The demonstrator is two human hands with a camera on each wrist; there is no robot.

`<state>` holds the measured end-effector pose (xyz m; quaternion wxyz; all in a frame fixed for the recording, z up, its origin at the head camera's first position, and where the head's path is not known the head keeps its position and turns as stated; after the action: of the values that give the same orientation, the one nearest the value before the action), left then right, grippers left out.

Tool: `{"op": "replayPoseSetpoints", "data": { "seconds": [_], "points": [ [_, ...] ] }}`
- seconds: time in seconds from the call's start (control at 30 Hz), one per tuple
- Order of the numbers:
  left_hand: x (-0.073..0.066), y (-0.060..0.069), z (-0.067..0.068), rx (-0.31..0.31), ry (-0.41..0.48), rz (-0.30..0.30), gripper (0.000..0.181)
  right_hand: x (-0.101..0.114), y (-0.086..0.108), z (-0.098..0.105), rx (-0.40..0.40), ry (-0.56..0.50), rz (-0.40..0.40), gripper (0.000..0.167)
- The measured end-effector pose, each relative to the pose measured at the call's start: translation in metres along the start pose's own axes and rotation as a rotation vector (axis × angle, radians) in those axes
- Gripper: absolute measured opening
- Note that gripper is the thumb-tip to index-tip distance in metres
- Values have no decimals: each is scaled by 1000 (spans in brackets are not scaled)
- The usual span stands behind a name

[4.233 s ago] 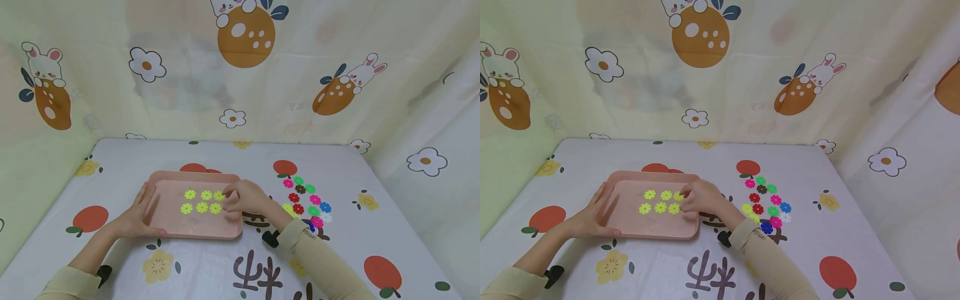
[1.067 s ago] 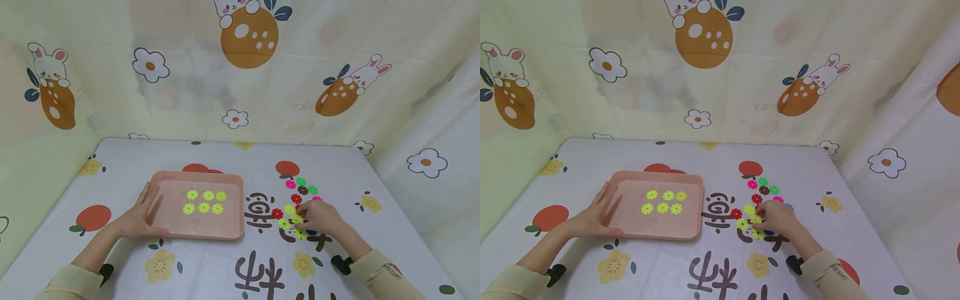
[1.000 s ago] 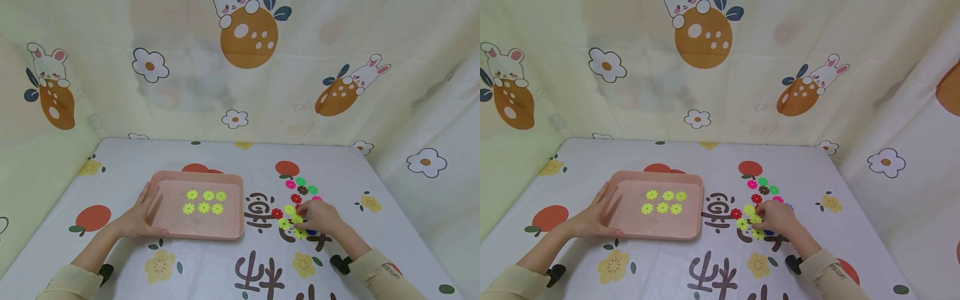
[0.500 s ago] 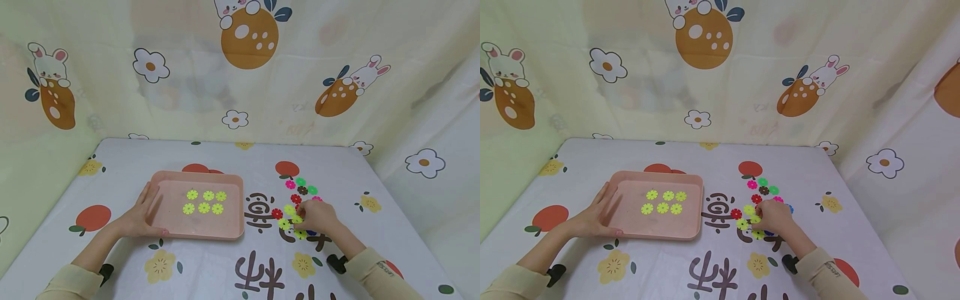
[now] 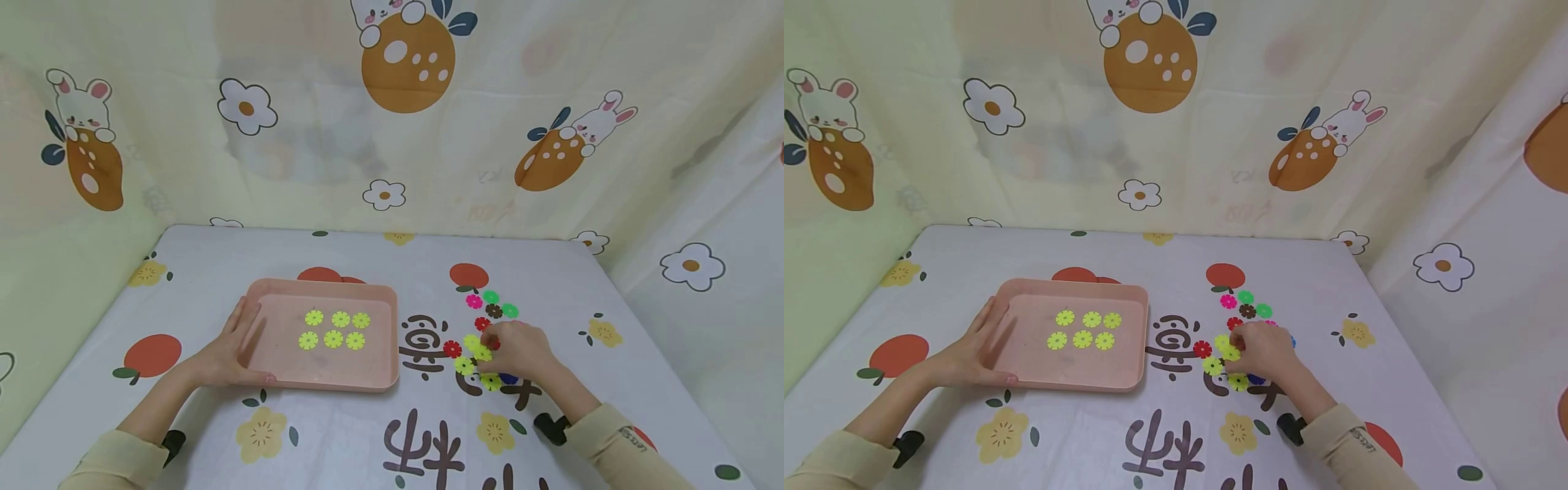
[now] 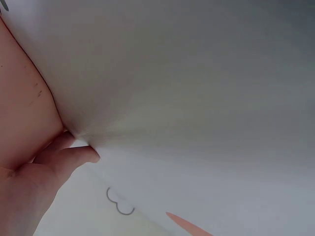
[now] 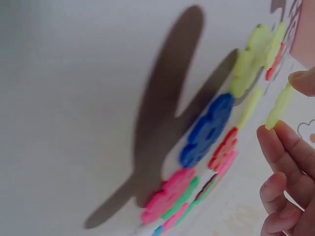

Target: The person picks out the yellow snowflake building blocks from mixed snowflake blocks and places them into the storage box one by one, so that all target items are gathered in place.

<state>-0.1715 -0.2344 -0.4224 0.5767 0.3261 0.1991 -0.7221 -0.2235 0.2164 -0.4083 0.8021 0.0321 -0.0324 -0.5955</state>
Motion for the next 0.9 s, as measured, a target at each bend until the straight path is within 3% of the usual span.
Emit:
{"op": "replayPoseSetpoints", "data": {
  "seconds": [0.23,0.47,0.9],
  "points": [
    [1,-2,-1,3,-2,2,126,10,2,7,-29,-29,25,34],
    [0,-1,-1,0,-8,6,126,25,2,16,-90,-73,110,30],
    [1,-1,-1,0,-21,2,125,75,-9,30,-118,-142,215,33]
  ]
}}
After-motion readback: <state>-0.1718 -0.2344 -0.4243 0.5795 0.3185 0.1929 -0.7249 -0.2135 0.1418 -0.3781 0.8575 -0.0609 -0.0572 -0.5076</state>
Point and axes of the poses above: each hand's wrist, its own y-axis away from the middle knuckle, its own z-axis out of the back of the hand, x = y × z, the point moved 3 cm from there along -y, towards the middle knuckle, and after that the axes turned 8 degrees about y, right-handed, at the moved point
